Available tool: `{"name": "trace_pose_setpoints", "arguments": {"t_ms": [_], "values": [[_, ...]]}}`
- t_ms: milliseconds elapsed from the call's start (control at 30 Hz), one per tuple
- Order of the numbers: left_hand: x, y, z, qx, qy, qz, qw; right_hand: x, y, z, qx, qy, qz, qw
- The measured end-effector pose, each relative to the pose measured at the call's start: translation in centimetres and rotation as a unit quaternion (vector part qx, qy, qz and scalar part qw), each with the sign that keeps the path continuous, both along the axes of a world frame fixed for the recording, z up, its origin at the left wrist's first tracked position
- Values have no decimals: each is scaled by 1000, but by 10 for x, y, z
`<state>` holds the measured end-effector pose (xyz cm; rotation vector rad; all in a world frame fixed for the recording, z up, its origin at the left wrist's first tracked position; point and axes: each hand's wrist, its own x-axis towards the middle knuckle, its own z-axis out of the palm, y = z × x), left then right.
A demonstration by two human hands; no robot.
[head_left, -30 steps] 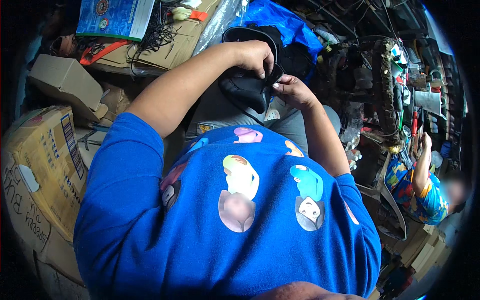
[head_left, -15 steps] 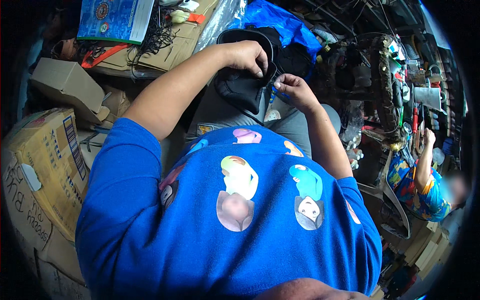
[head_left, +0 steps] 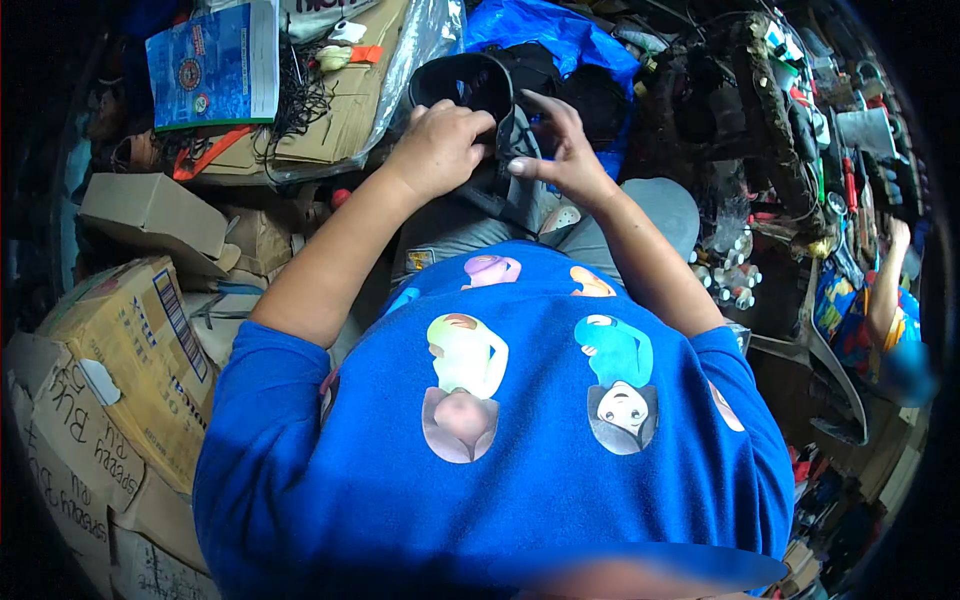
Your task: Assembling, inspecting, and trimming components of a black leather boot in a workshop.
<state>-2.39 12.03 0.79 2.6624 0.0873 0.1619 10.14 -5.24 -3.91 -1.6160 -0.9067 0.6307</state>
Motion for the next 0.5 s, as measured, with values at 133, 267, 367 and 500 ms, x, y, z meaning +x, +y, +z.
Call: {"name": "trace_pose_setpoints", "arguments": {"t_ms": [133,267,367,500], "values": [[4,2,-4,42,80,-32,995,-15,24,-5,14,-138,6,990],[-2,10,-1,37,70,-76,994,-17,28,-13,-96,-213,-10,972],[-21,18,16,42,96,-86,991,-17,28,-16,-123,-231,3,965],[-67,64,40,-78,151,56,984,12,11,-42,-122,-92,6,988]]}}
